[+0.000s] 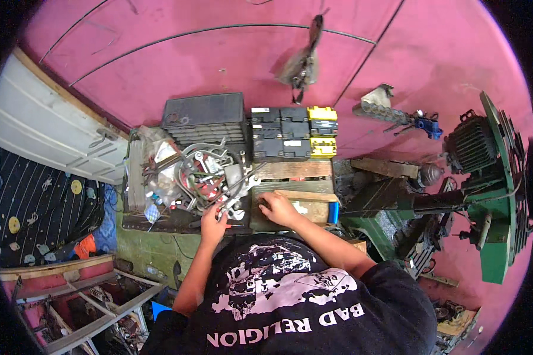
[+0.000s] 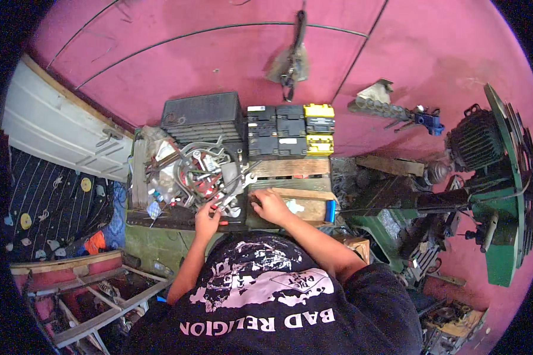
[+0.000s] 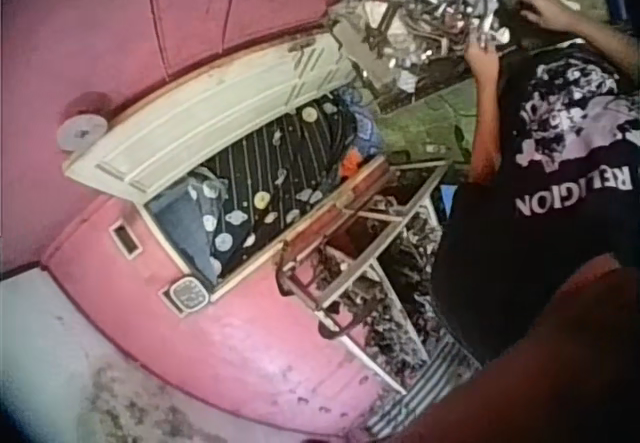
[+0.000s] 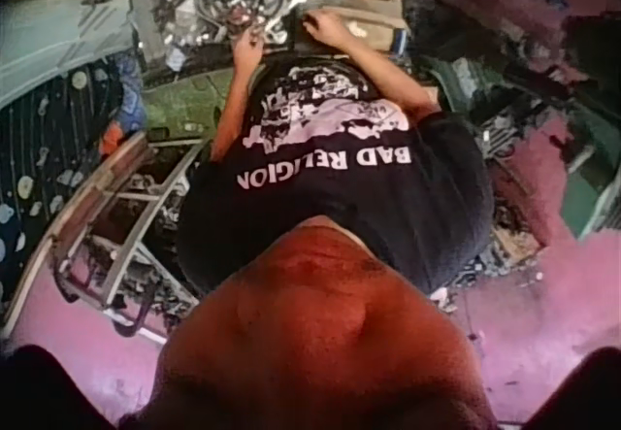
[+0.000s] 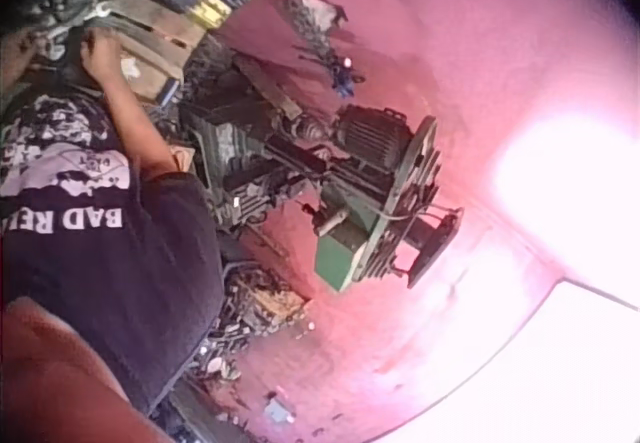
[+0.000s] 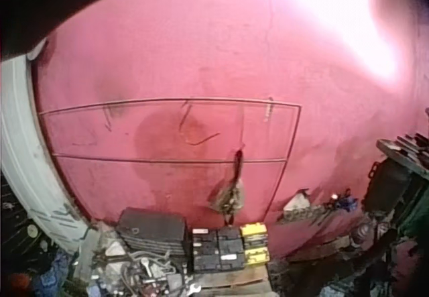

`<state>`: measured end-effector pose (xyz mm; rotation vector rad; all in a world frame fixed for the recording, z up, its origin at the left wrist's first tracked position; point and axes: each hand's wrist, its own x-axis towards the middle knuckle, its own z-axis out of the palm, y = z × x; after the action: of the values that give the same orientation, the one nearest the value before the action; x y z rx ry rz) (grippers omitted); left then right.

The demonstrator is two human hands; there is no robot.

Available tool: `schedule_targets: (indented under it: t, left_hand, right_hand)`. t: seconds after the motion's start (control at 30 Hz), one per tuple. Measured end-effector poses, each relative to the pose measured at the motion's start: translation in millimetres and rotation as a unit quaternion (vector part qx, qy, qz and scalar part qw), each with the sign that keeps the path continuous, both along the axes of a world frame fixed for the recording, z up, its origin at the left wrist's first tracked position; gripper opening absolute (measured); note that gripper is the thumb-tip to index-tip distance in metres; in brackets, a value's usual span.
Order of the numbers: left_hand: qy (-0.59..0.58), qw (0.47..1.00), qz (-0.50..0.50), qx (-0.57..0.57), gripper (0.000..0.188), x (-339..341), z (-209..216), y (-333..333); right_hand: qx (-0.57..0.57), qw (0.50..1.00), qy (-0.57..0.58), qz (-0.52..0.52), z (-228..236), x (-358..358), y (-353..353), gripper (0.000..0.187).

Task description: The person organizes a cluttered workbench by picking up various tools and parts, inspecting them, and hanging them on a metal rack attached to the wall. They handle items such as wrenches, pliers, belts, and a plastic bag, moving them from the table to the rack.

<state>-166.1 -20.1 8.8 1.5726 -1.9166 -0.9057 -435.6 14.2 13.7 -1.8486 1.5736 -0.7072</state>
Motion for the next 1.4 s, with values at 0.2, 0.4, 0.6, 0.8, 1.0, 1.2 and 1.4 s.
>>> schedule_targets:
  t: [0.2,0.4,0.6,0.8,1.0,1.2,1.4]
  left_hand:
    - [-0.072,0.988,-0.009,-0.139,0.042,71,7,-37]
    - [-0.154,0.986,-0.020,-0.066,0.059,121,6,-66]
    - [-0.209,0.976,-0.054,-0.016,0.061,151,-5,-80]
    - [-0.193,0.976,-0.082,-0.051,0.037,170,-36,-84]
    - [-0.159,0.980,-0.119,-0.013,0.026,165,-38,-83]
    - [-0.098,0.976,-0.182,0.075,0.028,145,-33,-73]
    - [0.006,0.943,-0.238,0.232,0.053,114,-39,-63]
  right_hand:
    - [0.000,0.996,0.084,0.019,-22,72,-38,0.042]
    - [-0.023,0.991,0.131,-0.019,-26,124,-63,0.051]
    - [0.026,0.962,0.268,-0.040,-41,144,-71,0.051]
    - [-0.020,0.951,0.302,-0.066,-40,148,-60,0.032]
    - [-0.054,0.944,0.319,-0.068,-47,139,-51,0.022]
    - [-0.119,0.925,0.357,-0.049,-49,120,-36,0.020]
    - [-0.147,0.941,0.295,-0.073,-17,113,-34,0.024]
